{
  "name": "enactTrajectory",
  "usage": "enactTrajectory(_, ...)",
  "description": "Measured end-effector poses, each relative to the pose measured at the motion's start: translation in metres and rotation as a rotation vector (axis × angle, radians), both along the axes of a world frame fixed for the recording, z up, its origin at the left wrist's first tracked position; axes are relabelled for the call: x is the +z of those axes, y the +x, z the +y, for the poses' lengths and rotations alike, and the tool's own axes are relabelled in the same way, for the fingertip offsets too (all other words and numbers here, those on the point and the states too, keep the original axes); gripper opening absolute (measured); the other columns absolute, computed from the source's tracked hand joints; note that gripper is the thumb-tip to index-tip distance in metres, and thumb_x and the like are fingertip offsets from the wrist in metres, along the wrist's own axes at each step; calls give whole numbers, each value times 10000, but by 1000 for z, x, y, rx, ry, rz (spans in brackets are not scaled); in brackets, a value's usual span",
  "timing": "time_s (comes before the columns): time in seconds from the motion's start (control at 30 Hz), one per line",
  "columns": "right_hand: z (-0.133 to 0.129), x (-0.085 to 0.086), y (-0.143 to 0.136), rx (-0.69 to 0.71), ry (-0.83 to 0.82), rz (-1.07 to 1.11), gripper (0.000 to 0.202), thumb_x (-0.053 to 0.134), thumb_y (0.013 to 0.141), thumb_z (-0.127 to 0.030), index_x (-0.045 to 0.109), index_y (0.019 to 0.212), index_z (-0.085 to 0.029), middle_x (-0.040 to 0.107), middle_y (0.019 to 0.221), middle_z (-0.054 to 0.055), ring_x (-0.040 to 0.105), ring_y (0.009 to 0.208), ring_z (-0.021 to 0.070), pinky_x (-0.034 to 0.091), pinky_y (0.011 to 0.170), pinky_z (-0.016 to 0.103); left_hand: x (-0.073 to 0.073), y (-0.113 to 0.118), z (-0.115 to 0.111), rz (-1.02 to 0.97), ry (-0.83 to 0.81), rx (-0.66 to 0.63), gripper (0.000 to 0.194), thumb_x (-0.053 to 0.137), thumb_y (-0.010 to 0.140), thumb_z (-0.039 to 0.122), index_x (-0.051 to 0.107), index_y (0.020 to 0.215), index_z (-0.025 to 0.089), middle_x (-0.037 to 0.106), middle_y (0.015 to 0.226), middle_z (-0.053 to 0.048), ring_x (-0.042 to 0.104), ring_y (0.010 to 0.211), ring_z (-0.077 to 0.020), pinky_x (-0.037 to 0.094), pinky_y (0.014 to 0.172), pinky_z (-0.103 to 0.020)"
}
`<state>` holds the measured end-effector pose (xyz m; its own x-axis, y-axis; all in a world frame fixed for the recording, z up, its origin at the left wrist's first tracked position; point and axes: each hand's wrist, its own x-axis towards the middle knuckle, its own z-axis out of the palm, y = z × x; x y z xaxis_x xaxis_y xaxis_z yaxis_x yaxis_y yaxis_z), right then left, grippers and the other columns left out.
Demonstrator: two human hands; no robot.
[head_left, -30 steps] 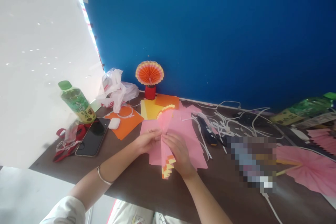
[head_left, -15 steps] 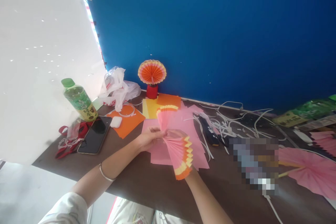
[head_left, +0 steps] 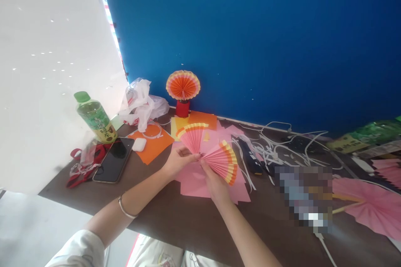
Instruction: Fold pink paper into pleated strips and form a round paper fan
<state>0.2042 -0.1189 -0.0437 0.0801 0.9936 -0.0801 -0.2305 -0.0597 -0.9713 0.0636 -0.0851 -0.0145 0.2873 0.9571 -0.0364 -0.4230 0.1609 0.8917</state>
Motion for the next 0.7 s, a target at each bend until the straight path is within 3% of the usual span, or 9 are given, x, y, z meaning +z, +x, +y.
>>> enactTrajectory(0.23,-1,21,-12,-102,-121,210,296,753,608,-308,701,890,-233,688,969,6,636,899,181,528,785,297,-10,1,2,-15,-62,58,306,770,619,279,686,861,112,706,827,-85,651,807,-186,491,793,-315)
enactTrajectory(0.43,3,25,-10,-161,-79,318,209,784,566,-234,707,760,-221,694,789,-18,643,765,135,534,740,249,-2,-2,1,117,89,28,286,759,619,312,693,809,108,708,846,-85,654,782,-195,507,759,-313)
enactTrajectory(0.7,4,11,1,-206,2,48,314,770,571,-351,698,807,-157,704,819,62,655,813,230,554,692,342,3,-2,1,253,193,-85,237,721,664,311,699,808,124,710,864,-77,656,849,-207,510,823,-343)
